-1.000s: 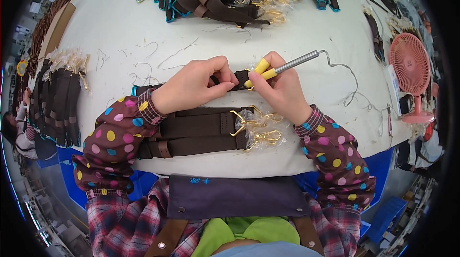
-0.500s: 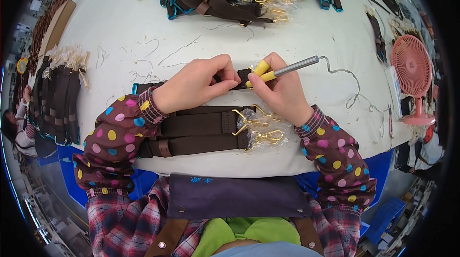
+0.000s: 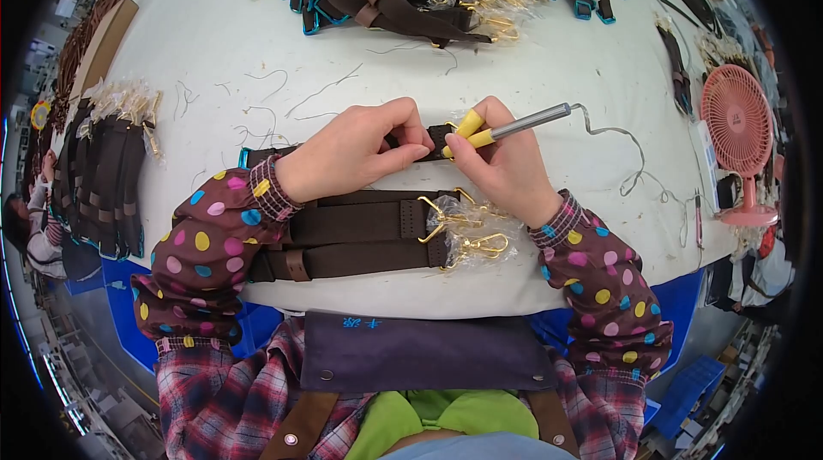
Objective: Trimming excess threads and finishing the ends of leather bag straps using a small handheld tool.
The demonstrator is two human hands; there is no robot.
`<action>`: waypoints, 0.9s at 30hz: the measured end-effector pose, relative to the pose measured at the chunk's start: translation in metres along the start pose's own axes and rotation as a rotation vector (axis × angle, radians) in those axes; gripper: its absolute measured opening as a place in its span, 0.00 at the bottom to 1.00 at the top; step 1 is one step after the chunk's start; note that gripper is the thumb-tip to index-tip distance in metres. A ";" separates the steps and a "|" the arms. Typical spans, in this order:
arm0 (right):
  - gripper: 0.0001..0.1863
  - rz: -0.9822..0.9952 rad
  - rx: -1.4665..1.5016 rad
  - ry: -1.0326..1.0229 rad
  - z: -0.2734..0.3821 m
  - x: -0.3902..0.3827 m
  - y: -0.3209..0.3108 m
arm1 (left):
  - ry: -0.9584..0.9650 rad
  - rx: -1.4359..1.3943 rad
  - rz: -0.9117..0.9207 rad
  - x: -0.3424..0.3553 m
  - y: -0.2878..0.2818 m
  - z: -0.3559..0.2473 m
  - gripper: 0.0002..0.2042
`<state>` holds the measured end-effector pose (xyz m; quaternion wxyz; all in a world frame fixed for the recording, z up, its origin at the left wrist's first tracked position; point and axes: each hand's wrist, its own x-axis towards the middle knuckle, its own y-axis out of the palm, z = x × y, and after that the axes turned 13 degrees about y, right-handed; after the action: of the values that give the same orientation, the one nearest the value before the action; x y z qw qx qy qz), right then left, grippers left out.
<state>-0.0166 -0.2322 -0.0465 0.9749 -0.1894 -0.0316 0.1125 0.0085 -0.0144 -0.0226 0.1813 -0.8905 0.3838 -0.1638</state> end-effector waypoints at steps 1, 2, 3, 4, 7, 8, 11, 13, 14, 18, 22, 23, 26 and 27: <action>0.12 -0.001 0.000 0.000 0.000 0.000 0.000 | -0.008 -0.010 -0.004 0.000 0.000 0.001 0.06; 0.12 0.002 0.009 0.004 -0.001 0.000 -0.001 | -0.007 -0.010 -0.004 0.000 -0.002 0.000 0.06; 0.12 0.004 0.019 0.008 -0.001 0.000 -0.001 | -0.003 0.016 0.070 0.000 -0.006 -0.001 0.06; 0.12 0.002 0.017 0.006 -0.001 0.000 -0.001 | 0.004 0.044 0.143 0.000 -0.011 -0.002 0.06; 0.11 -0.028 0.171 0.044 -0.001 -0.002 -0.002 | 0.237 0.109 0.307 0.001 -0.026 -0.006 0.07; 0.10 -0.029 0.145 0.044 -0.001 -0.001 -0.003 | 0.239 0.107 0.307 0.006 -0.029 -0.010 0.07; 0.10 -0.024 0.113 0.043 0.000 -0.002 -0.004 | -0.006 0.156 0.264 0.024 -0.028 -0.016 0.10; 0.10 -0.023 0.106 0.046 0.001 -0.002 -0.005 | 0.063 0.221 0.257 0.027 -0.019 -0.005 0.09; 0.10 -0.026 0.082 0.037 0.001 -0.001 -0.005 | 0.133 0.283 0.254 0.029 -0.017 -0.002 0.08; 0.11 -0.026 0.072 0.035 -0.004 0.000 -0.004 | 0.125 0.279 0.303 0.034 -0.016 0.002 0.06; 0.11 -0.024 0.054 0.048 -0.002 0.000 -0.005 | 0.132 0.245 0.273 0.034 -0.013 0.010 0.06; 0.11 -0.027 0.051 0.042 -0.002 0.001 -0.004 | 0.129 0.241 0.236 0.033 -0.011 0.011 0.06; 0.11 -0.031 0.050 0.040 -0.002 0.001 -0.004 | 0.112 0.281 0.227 0.032 -0.010 0.009 0.05; 0.11 -0.032 0.050 0.042 -0.002 0.000 -0.004 | 0.112 0.280 0.227 0.032 -0.010 0.008 0.05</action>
<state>-0.0151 -0.2369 -0.0466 0.9815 -0.1669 -0.0114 0.0936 0.0386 -0.0302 -0.0202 0.2991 -0.7969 0.4649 -0.2435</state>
